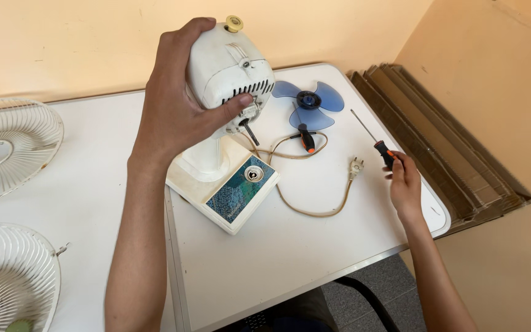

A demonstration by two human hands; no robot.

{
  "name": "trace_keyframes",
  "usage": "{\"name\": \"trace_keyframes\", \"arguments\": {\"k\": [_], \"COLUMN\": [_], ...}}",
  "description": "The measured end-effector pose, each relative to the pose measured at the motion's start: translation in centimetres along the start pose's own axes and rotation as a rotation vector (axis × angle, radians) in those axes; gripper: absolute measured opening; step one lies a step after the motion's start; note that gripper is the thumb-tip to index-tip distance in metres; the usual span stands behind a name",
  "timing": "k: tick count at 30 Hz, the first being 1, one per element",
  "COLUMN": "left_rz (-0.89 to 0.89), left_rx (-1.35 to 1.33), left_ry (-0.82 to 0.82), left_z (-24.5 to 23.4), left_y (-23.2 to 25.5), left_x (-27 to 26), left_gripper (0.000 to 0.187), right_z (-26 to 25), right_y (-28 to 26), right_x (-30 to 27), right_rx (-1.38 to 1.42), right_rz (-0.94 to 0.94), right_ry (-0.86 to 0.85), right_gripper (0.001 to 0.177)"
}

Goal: The person disassembles a small electric fan on a white table. They remove the front grille, unscrew and remove the fan blade, then use a screwdriver to remove screws from the motor housing and separate the casing halves.

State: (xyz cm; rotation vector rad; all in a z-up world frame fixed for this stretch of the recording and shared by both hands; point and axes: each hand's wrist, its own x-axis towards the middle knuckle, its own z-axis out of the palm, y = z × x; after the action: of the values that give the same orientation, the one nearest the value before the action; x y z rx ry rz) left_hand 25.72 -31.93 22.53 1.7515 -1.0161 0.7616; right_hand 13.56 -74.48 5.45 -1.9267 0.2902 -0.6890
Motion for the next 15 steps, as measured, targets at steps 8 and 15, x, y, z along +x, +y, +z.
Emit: {"name": "trace_keyframes", "arguments": {"k": [8,15], "left_rz": [-0.052,-0.099], "left_rx": [0.216,0.214], "left_ry": [0.139,0.151], "left_z": [-0.1,0.1], "left_y": [0.1,-0.5], "left_x": [-0.4,-0.1], "left_gripper": [0.079,0.081], "right_z": [-0.5,-0.1], "right_y": [-8.1,-11.4], "right_x": [-8.3,-8.9], "right_rx": [0.650,0.667], "right_rz": [0.019,-0.089], "right_ry": [-0.221,-0.282], "right_gripper": [0.040,0.042]}}
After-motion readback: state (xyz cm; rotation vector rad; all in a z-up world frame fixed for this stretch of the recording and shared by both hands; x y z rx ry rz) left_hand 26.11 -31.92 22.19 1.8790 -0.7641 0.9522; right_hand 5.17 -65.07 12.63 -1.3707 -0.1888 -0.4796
